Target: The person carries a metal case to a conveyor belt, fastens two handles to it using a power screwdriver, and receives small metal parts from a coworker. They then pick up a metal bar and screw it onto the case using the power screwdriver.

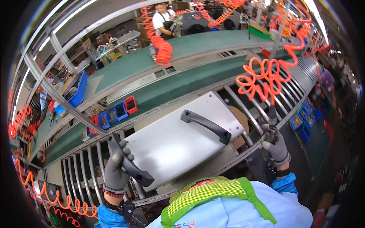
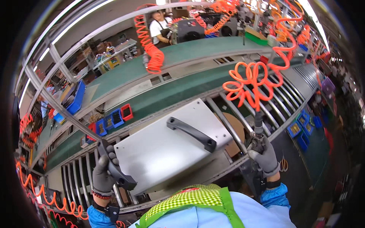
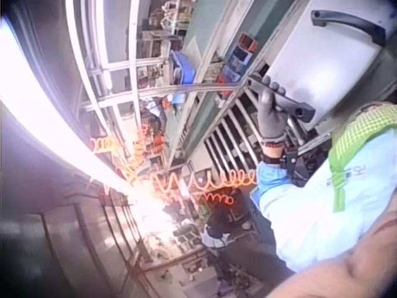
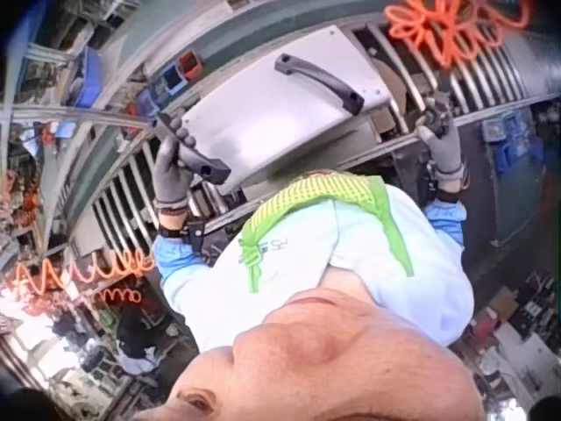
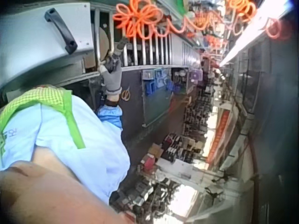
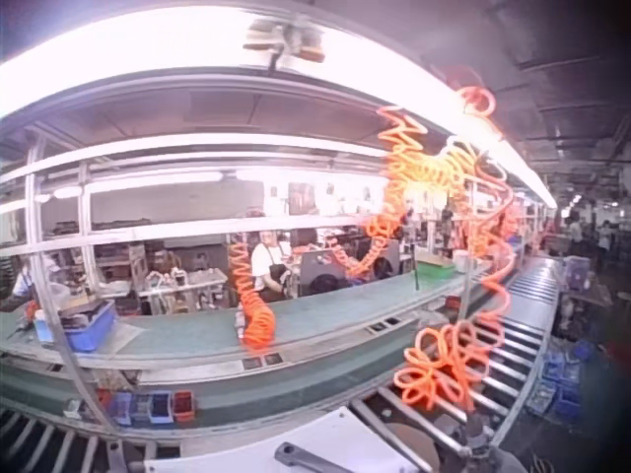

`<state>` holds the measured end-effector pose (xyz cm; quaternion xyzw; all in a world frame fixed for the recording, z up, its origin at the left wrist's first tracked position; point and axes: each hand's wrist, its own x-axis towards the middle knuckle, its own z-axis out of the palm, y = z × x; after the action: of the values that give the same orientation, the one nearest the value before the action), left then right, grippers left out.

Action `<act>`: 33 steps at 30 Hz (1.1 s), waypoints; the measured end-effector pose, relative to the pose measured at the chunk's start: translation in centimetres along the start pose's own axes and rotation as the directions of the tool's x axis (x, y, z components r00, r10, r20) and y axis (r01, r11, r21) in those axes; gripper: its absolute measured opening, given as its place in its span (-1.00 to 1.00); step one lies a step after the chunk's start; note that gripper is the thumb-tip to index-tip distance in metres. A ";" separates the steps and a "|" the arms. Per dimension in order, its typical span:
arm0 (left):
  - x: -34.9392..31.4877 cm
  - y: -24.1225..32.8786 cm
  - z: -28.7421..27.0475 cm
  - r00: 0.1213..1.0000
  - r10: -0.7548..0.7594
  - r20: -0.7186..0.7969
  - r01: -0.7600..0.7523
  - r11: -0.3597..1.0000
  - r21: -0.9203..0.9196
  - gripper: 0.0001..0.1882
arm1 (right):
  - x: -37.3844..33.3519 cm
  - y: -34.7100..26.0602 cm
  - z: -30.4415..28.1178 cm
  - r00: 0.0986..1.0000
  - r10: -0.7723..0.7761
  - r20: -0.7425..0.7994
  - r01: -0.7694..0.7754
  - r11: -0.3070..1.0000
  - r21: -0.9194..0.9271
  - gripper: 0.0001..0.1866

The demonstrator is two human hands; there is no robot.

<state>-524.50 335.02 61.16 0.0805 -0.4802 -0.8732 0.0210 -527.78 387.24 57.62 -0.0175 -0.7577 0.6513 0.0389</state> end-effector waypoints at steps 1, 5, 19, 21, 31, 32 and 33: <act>-0.1 0.0 1.2 1.000 0.023 0.015 -0.023 1.000 -0.011 -0.46 | -0.3 2.3 -1.5 0.998 -0.012 -0.058 0.005 0.992 -0.125 -0.35; 0.7 -2.1 7.3 0.996 -0.061 0.064 0.061 0.998 -0.005 -0.47 | -1.0 11.7 -6.9 0.990 -0.141 0.023 0.132 0.836 -0.533 -0.37; 7.0 -16.3 19.3 0.975 -0.203 -0.089 0.190 0.973 -0.132 -0.76 | -14.9 34.9 -26.8 0.677 0.632 -0.377 -0.520 0.050 -0.853 -0.38; 7.5 -16.4 19.9 0.973 -0.203 -0.113 0.188 0.973 -0.130 -0.77 | -15.7 36.1 -27.8 0.677 0.625 -0.390 -0.506 0.009 -0.863 -0.36; 9.9 -16.6 20.7 0.968 -0.208 -0.140 0.215 0.976 0.042 -0.82 | -7.5 27.8 -24.8 0.464 0.883 0.079 -0.055 0.117 -0.992 -0.39; 9.5 -16.7 20.7 0.973 -0.194 -0.125 0.187 0.980 -0.067 -0.82 | -6.3 26.4 -23.1 0.469 0.821 0.325 0.065 0.335 -0.940 -0.42; 9.0 -16.4 20.5 0.978 -0.148 -0.145 0.135 0.986 -0.098 -0.82 | -5.2 24.9 -21.7 0.442 0.710 0.548 0.183 0.526 -0.830 -0.45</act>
<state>-535.99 359.95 57.04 0.1799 -0.4315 -0.8840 -0.0012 -521.46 411.95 36.08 0.1537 -0.8548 0.1429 -0.4747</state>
